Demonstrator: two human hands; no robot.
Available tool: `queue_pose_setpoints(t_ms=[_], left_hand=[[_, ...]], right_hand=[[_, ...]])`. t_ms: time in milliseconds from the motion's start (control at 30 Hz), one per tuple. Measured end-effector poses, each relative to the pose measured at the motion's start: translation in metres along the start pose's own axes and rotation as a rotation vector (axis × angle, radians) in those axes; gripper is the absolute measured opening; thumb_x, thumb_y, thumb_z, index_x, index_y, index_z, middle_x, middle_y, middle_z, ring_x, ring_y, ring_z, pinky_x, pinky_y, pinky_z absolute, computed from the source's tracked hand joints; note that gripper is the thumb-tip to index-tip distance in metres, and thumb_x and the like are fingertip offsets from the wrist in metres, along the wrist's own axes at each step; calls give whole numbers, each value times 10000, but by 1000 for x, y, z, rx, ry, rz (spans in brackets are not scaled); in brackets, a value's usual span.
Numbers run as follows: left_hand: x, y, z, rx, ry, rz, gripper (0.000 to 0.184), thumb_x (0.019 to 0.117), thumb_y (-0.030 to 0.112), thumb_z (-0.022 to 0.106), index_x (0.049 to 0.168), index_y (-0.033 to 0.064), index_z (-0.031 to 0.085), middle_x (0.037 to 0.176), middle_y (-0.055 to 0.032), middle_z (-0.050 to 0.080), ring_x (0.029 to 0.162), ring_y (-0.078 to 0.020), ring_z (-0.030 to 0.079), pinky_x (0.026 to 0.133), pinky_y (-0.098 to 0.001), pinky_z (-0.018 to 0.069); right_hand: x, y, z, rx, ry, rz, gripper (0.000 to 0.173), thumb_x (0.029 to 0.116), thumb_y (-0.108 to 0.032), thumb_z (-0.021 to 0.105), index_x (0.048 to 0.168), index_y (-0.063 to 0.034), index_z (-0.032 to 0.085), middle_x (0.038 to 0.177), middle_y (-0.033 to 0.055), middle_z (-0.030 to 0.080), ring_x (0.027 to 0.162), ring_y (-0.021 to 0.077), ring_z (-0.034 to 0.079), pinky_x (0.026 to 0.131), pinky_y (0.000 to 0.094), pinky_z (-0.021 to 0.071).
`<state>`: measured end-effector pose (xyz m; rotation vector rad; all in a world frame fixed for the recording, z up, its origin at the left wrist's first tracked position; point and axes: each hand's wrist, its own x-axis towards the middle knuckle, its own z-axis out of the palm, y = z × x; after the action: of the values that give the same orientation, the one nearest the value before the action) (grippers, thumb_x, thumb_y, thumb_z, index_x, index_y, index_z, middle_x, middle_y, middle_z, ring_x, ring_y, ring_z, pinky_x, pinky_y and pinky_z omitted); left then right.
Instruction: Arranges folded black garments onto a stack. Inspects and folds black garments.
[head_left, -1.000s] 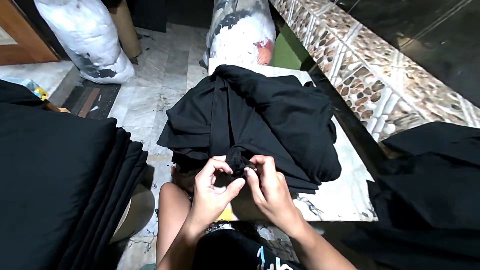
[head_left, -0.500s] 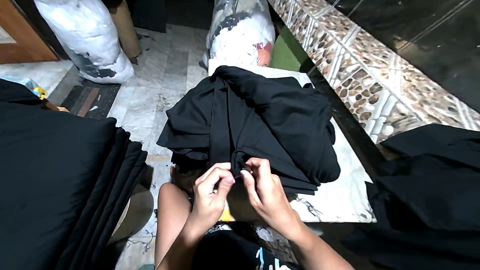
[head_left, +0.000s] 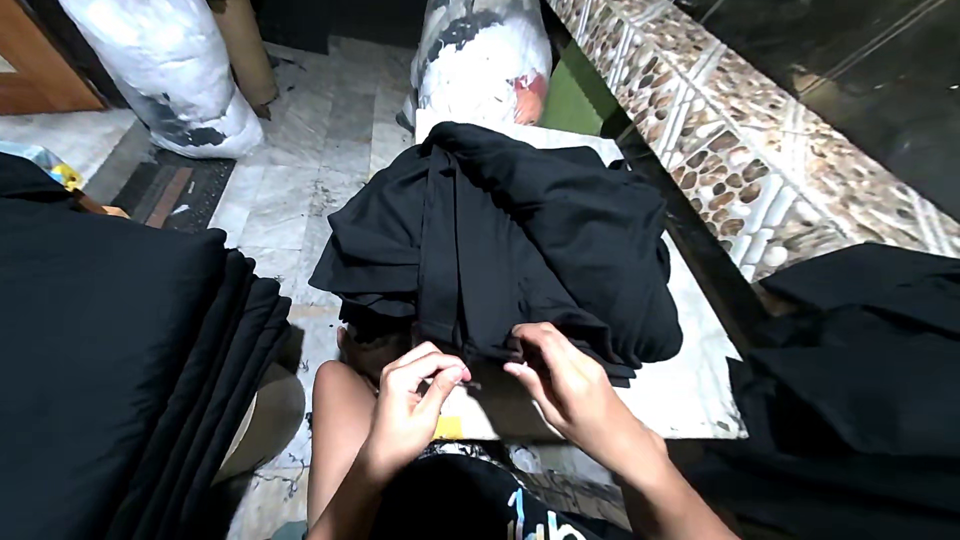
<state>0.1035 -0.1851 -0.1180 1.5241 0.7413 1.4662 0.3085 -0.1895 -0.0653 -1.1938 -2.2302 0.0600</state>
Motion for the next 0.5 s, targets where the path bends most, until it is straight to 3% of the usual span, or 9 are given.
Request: queue_pose_setpoints(t_ms=[67, 133, 200, 300, 367, 433, 467, 500], left_hand=[[1, 1, 7, -73, 9, -5, 202, 1003, 70, 554, 897, -32, 693, 869, 17, 710, 844, 42, 665, 791, -145, 567], [2, 2, 12, -35, 26, 32, 204, 994, 61, 554, 898, -47, 698, 845, 5, 692, 804, 53, 638, 758, -120, 544], [2, 3, 13, 12, 18, 75, 207, 985, 49, 559, 894, -70, 701, 824, -26, 690, 782, 48, 632, 751, -111, 534], [2, 1, 11, 12, -13, 125, 227, 1002, 81, 564, 892, -71, 693, 826, -41, 692, 792, 39, 642, 754, -116, 539], [2, 1, 5, 58, -9, 146, 308, 1050, 199, 532, 882, -14, 680, 857, -18, 692, 863, 32, 646, 811, -134, 539], [5, 1, -4, 172, 41, 122, 494, 1091, 374, 429, 867, 27, 701, 962, -38, 720, 1035, -46, 634, 954, -218, 497], [7, -1, -9, 235, 87, 85, 541, 1091, 422, 402, 914, 28, 726, 1035, -52, 722, 1107, -80, 618, 1006, -263, 471], [11, -4, -12, 297, 157, 42, 519, 1080, 423, 422, 975, 30, 745, 1087, -61, 715, 1132, -103, 611, 1022, -295, 463]], right_hand=[[-2, 1, 4, -32, -30, -39, 274, 1043, -219, 532, 1132, 25, 618, 1052, 179, 677, 951, 233, 681, 866, 271, 552], [-1, 0, 7, -65, -31, -54, 265, 1039, -207, 540, 1129, 26, 628, 1067, 183, 688, 967, 254, 695, 869, 292, 562], [2, -1, 10, -100, -10, -61, 244, 1030, -178, 551, 1108, 30, 651, 1009, 174, 710, 897, 256, 710, 817, 299, 572], [11, 2, 13, -139, 16, -64, 193, 998, -98, 562, 1037, 39, 692, 810, 146, 692, 712, 250, 692, 669, 299, 568], [17, 2, 6, -93, 56, -28, 221, 994, -130, 566, 1049, 36, 701, 843, 146, 700, 735, 236, 702, 672, 314, 578], [17, 5, -10, 37, 351, 7, 236, 1035, -223, 575, 1144, -37, 670, 1090, 80, 724, 989, 147, 698, 879, 304, 576], [19, 9, -21, 104, 570, -15, 209, 1047, -267, 576, 1214, -147, 615, 1231, -12, 699, 1147, 108, 663, 989, 309, 548], [24, 12, -32, 147, 798, -77, 214, 1039, -273, 590, 1242, -206, 593, 1279, -49, 686, 1183, 120, 656, 1001, 337, 551]])
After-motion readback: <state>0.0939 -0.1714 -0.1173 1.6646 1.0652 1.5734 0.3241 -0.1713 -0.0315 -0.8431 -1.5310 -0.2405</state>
